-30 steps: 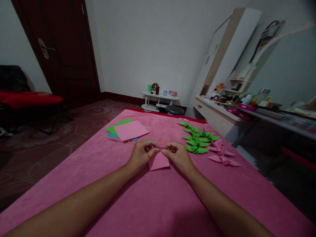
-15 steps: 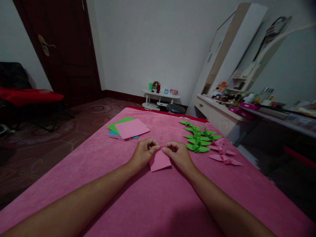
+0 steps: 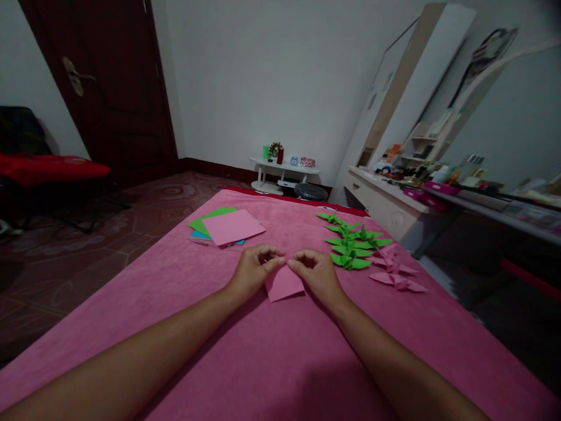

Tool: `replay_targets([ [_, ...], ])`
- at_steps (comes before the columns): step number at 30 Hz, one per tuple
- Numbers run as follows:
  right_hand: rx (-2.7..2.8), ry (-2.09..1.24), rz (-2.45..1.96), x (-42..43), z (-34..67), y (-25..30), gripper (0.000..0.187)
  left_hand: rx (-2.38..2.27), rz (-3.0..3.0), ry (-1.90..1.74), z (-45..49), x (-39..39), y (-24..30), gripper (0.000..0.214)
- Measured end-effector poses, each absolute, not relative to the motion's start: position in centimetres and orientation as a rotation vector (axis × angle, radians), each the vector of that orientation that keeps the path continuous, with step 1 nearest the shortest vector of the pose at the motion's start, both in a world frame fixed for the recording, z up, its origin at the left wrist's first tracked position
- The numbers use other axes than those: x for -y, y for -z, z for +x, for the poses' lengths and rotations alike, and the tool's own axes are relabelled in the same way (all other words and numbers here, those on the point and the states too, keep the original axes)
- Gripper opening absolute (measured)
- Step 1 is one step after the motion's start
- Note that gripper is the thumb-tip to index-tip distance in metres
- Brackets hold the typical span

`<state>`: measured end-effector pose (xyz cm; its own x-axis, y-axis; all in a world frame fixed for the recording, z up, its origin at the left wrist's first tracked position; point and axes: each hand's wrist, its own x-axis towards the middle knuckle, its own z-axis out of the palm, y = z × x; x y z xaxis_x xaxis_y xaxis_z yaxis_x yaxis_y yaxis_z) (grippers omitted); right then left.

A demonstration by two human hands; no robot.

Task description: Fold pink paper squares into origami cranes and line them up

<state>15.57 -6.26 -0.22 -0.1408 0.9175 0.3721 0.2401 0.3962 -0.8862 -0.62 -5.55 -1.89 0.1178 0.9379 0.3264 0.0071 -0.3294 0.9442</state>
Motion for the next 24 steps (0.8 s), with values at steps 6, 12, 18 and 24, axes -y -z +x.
replay_targets([
  [6, 1.646, -0.842, -1.045, 6.32, 15.64, 0.11, 0.015, -0.996, 1.646, -1.3, -0.67, 5.69, 1.69, 0.019],
  [12, 1.684, -0.824, -1.024, 6.44, 15.85, -0.04, 0.017, -1.009, 1.625, -1.293, -0.59, 5.95, 1.24, 0.019],
  [18, 1.642, -0.79, -1.007, 6.55, 16.09, -0.35, 0.013, -0.982, 1.443, -1.183, -0.6, 5.96, 1.23, 0.02],
  [24, 1.638, -0.824, -1.02, 6.33, 16.29, -0.06, 0.012, -1.016, 1.428, -1.204, -0.67, 5.72, 1.26, 0.018],
])
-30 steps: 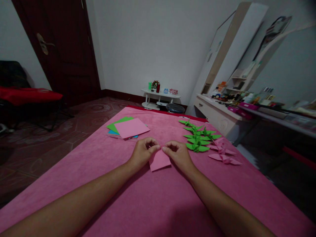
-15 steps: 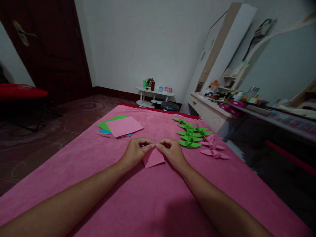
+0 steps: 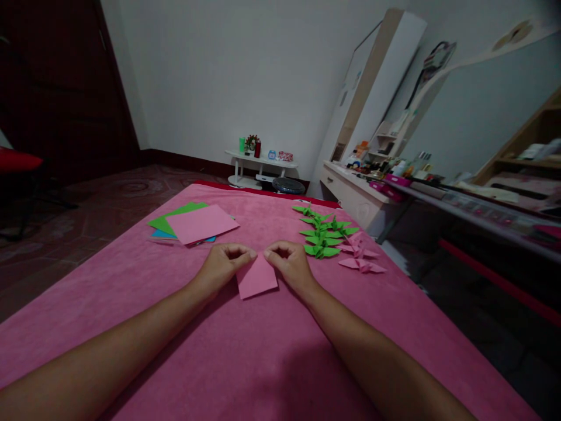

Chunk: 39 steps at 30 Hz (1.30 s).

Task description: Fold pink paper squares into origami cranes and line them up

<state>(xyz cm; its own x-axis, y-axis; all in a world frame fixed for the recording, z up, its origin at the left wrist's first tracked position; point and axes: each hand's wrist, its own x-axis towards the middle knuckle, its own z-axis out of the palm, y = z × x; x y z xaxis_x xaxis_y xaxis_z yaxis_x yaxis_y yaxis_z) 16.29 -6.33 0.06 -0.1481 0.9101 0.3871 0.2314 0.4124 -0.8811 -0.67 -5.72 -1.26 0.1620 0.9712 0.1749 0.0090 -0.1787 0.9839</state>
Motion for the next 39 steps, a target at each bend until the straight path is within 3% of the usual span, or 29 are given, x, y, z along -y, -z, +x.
replay_targets([
  [9, 1.784, -0.946, -0.997, 6.0, 16.4, -0.2, 0.009, -1.014, 1.671, -1.141, -0.6, 5.9, 1.2, 0.016],
  [24, 1.667, -0.989, -0.957, 6.2, 16.2, -0.2, 0.008, -1.01, 1.127, -1.013, -0.6, 6.3, 0.8, 0.028],
  [39, 1.572, -1.06, -0.992, 5.3, 16.9, 0.1, 0.009, -0.949, 1.223, -0.94, -2.3, 4.8, 1.7, 0.033],
])
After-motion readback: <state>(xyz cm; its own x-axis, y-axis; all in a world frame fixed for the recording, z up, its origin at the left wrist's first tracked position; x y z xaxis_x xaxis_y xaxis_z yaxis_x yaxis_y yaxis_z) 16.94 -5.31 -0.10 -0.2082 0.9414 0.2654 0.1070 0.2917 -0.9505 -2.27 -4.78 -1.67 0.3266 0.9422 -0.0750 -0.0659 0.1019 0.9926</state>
